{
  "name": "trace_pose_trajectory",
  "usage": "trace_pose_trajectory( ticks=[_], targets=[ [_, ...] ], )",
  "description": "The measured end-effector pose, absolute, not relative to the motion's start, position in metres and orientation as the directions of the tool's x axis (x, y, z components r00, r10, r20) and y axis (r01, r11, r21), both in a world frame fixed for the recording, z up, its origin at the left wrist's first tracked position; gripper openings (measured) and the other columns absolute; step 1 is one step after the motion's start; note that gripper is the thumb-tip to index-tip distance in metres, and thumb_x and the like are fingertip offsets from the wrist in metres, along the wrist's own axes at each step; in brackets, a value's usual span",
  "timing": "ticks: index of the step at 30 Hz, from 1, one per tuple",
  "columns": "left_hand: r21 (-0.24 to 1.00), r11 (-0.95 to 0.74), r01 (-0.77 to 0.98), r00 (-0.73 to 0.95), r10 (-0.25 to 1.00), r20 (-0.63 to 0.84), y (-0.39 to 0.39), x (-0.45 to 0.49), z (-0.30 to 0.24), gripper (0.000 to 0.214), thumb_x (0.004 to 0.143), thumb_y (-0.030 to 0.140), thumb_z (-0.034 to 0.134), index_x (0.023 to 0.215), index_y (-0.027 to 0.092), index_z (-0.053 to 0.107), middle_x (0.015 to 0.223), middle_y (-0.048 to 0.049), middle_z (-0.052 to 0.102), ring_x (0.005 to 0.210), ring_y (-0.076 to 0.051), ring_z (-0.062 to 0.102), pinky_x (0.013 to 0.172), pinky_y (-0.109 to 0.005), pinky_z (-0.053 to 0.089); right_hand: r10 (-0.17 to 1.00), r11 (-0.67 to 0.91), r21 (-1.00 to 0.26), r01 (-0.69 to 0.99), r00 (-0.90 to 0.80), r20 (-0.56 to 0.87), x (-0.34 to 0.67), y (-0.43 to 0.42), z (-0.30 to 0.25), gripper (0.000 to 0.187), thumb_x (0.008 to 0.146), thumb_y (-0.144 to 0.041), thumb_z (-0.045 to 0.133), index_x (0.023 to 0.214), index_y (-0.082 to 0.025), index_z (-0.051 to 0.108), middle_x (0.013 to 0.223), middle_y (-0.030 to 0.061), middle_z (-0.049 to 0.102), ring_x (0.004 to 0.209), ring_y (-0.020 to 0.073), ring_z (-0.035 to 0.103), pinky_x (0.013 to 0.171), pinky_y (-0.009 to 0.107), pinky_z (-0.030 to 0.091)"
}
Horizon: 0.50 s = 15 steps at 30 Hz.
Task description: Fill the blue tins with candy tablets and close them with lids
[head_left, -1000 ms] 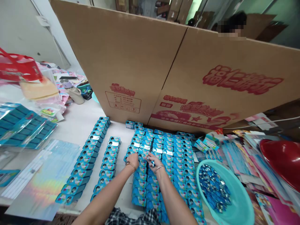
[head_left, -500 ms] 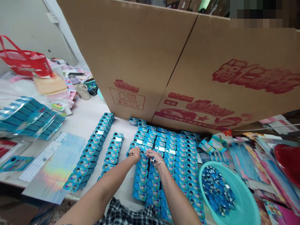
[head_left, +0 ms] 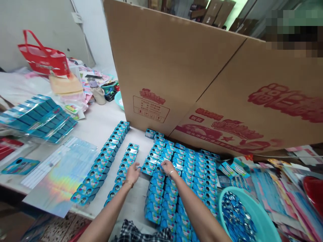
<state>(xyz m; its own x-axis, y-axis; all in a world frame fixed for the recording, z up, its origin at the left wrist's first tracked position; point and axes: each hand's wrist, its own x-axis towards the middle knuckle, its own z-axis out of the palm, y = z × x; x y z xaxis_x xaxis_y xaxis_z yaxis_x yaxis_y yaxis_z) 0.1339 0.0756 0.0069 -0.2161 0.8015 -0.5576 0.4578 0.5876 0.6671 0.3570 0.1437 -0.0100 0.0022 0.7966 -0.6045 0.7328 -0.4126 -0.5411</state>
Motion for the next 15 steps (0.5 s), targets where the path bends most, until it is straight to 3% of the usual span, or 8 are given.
trace_pose_trajectory(
  ticks=[3, 5, 10, 15],
  targets=[
    [0.596, 0.558, 0.577, -0.235, 0.813, -0.533, 0.086, 0.134, 0.002, 0.044, 0.081, 0.015, 0.059, 0.124, 0.012, 0.052, 0.101, -0.0157, 0.069, 0.106, -0.027, 0.063, 0.093, -0.035, 0.043, 0.824, -0.327, -0.470, 0.820, 0.003, -0.567, 0.356, 0.143, -0.013, 0.020, 0.075, -0.012, 0.055, 0.093, -0.018, 0.062, 0.075, 0.0017, 0.070, 0.070, 0.0149, 0.065, 0.061, 0.020, 0.041],
    [0.533, 0.547, 0.645, -0.224, 0.803, -0.553, 0.095, 0.139, 0.000, 0.045, 0.076, 0.014, 0.065, 0.119, 0.012, 0.056, 0.108, -0.0201, 0.067, 0.113, -0.033, 0.059, 0.095, -0.039, 0.041, 0.834, -0.274, -0.410, 0.870, 0.003, -0.551, 0.355, 0.143, -0.014, 0.022, 0.072, -0.011, 0.059, 0.093, -0.018, 0.062, 0.080, 0.0036, 0.071, 0.079, 0.0173, 0.067, 0.065, 0.022, 0.042],
    [0.417, 0.512, 0.751, -0.182, 0.767, -0.615, 0.117, 0.151, -0.005, 0.024, 0.068, 0.015, 0.071, 0.091, 0.014, 0.066, 0.108, -0.0224, 0.067, 0.111, -0.037, 0.060, 0.089, -0.040, 0.044, 0.827, -0.180, -0.271, 0.946, -0.003, -0.562, 0.347, 0.148, -0.016, 0.024, 0.069, -0.021, 0.069, 0.093, -0.018, 0.065, 0.095, 0.0122, 0.072, 0.091, 0.0267, 0.067, 0.070, 0.029, 0.045],
    [0.402, 0.484, 0.777, -0.158, 0.768, -0.621, 0.124, 0.152, -0.016, 0.022, 0.068, 0.017, 0.072, 0.089, 0.014, 0.067, 0.109, -0.0223, 0.068, 0.110, -0.037, 0.060, 0.087, -0.039, 0.044, 0.813, -0.130, -0.195, 0.972, -0.008, -0.583, 0.337, 0.156, -0.020, 0.030, 0.069, -0.032, 0.072, 0.095, -0.016, 0.069, 0.107, 0.0184, 0.069, 0.100, 0.0326, 0.066, 0.076, 0.035, 0.048]
  ],
)
